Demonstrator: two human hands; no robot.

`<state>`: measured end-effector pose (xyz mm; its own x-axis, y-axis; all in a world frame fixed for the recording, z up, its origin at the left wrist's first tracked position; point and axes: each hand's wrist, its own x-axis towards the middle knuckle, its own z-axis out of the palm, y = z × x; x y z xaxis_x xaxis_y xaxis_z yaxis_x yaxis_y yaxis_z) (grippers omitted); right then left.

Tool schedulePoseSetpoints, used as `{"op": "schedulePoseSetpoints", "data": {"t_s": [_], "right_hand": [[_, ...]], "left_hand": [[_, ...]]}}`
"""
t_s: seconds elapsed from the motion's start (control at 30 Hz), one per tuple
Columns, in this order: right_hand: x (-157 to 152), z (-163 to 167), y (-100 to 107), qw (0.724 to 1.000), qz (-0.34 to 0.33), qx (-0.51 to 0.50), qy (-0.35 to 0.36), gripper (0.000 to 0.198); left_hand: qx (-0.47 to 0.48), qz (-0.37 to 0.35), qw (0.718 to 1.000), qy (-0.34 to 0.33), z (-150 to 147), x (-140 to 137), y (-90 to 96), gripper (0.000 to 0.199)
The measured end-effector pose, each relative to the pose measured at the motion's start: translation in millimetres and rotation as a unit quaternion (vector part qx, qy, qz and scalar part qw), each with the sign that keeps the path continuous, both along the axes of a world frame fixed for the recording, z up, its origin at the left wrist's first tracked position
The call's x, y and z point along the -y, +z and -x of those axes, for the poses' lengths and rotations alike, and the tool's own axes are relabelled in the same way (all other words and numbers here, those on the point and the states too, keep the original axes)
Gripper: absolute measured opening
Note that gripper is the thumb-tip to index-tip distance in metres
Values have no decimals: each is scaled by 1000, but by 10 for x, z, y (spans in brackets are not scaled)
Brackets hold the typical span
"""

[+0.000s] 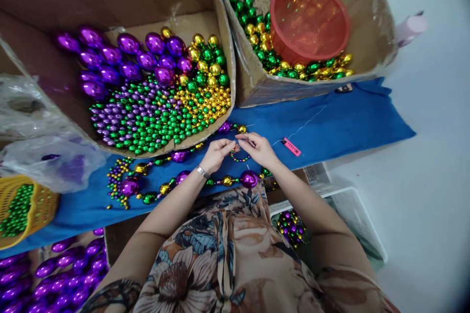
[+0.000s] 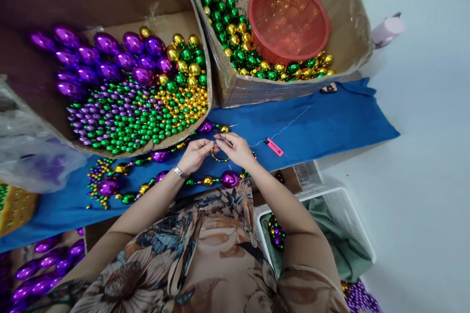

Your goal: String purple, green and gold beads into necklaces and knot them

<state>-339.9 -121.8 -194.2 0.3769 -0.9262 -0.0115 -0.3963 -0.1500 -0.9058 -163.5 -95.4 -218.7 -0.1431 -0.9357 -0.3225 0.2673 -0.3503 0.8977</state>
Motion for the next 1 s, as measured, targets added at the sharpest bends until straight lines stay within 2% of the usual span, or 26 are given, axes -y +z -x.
{"op": "schedulePoseSetpoints", "data": {"t_s": [0.17,0.27,0.37,0.47,0.57,0.63,0.7,0.8,0.87,1.0], "right_hand": [[-1,-86,7,997,50,-58,-5,30],[-14,-158,-8,992,88,-81,-36,29],[-16,-151,-5,992,71,-93,-51,30],[11,72,54,994,49,-94,-39,34],[54,510,125,986,65,-148,-43,44],[55,823,143,964,84,-245,-53,44],[8,1064,126,925,90,-363,-64,43],[-137,1229,51,862,77,-498,-53,46],[-242,1239,-16,838,72,-540,-41,48],[-373,1207,-152,812,71,-577,-63,49]], "left_hand": [[-11,-4,1000,-14,36,0,33,43],[-39,-14,999,-16,68,12,59,42],[-32,-6,999,-9,76,31,86,41],[-6,7,1000,12,45,25,103,40],[-9,-2,999,32,-3,-15,102,39],[-20,-10,999,31,-24,-45,94,38],[-26,-10,999,30,-28,-66,82,36],[-23,-3,999,33,-11,-75,61,34],[-20,-3,999,37,1,-73,49,34],[-16,-9,999,42,-1,-73,31,33]]}}
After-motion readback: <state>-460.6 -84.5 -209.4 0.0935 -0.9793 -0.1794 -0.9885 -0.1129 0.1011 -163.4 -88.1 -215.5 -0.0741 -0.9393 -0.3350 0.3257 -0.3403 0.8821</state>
